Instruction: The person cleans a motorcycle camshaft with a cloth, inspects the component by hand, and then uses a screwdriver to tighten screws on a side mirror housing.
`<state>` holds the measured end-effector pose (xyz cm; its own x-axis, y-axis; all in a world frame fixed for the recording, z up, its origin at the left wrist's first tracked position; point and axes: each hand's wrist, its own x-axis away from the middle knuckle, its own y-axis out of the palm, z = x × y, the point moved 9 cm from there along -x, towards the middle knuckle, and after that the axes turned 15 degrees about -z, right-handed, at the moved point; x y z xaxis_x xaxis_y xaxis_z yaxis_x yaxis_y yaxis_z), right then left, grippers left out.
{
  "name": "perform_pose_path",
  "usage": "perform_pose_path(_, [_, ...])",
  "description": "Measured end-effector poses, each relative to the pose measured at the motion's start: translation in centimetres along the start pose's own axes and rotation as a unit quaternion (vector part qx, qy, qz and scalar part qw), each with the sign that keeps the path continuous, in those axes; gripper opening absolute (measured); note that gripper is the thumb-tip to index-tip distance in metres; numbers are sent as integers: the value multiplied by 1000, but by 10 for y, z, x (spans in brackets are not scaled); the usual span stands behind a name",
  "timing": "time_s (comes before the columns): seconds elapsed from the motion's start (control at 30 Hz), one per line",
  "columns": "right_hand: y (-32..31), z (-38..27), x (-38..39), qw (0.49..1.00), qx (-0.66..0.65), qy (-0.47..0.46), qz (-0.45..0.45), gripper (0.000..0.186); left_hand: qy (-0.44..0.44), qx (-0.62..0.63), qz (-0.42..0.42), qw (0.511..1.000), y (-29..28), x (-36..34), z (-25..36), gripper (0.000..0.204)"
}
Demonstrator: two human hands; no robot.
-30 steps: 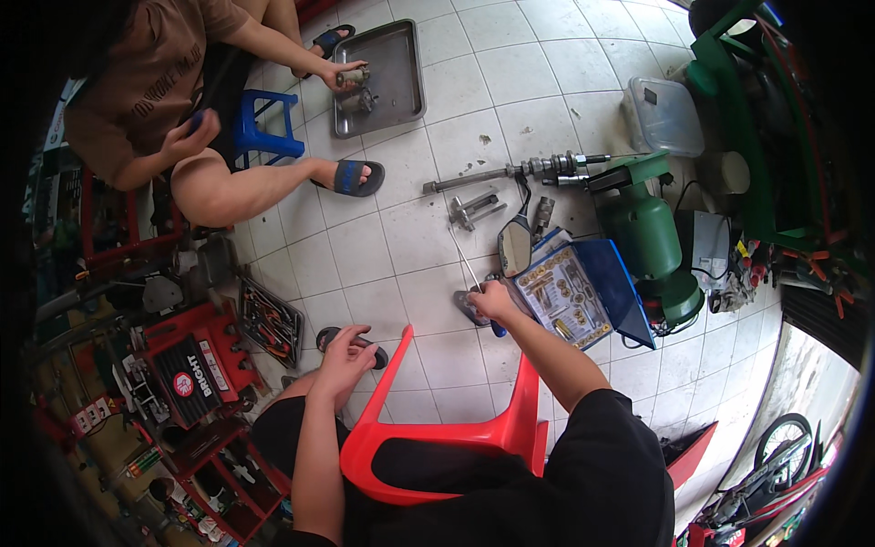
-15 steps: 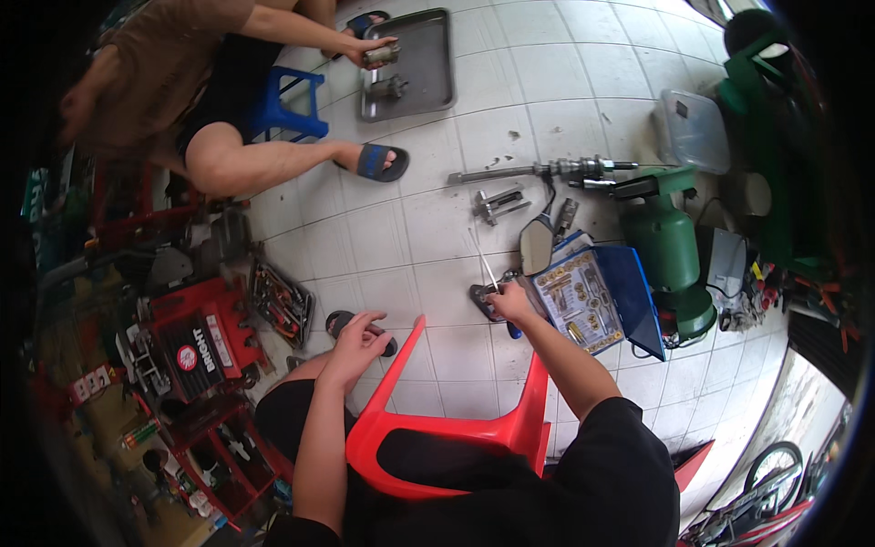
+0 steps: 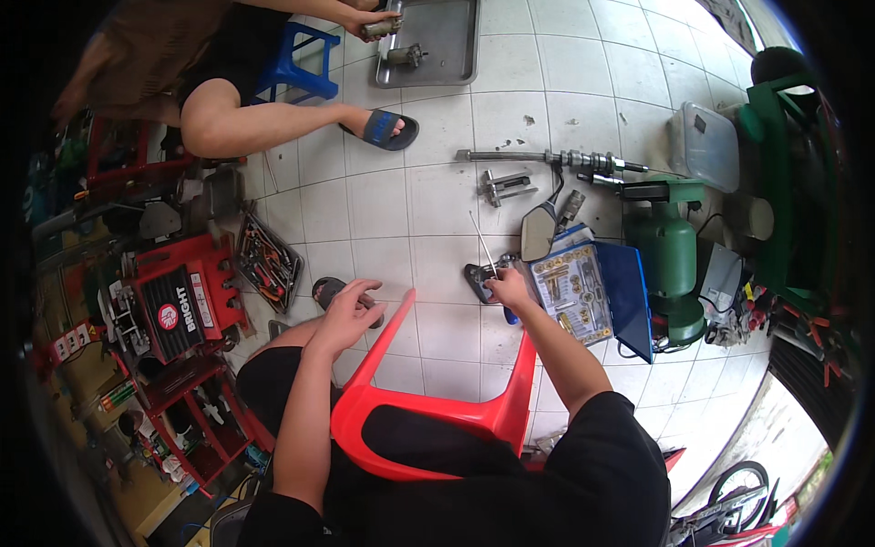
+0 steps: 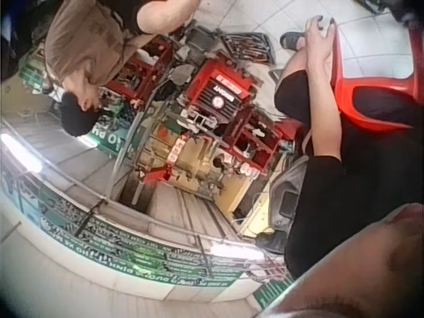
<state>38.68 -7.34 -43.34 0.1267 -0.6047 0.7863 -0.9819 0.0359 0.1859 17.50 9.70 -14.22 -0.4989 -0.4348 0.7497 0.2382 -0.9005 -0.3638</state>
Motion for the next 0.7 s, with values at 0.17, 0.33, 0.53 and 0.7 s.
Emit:
perform_pose_path(0.17, [4, -4, 3, 1000, 23, -2, 9, 26, -1, 1, 2, 1000, 0, 3, -1, 41])
perform_pose_path(0.33, [-3, 8, 6, 999, 8, 29, -17, 31, 2, -70, 4, 998, -1, -1, 9, 44])
perform_pose_path(0.53, [1, 7, 5, 1000, -13, 20, -11, 30, -10, -64, -6, 998, 0, 1, -1, 46])
perform_pose_path(0.7, [5, 0, 4, 1000, -4, -1, 0, 27, 2, -30, -5, 1000, 3, 0, -15, 46])
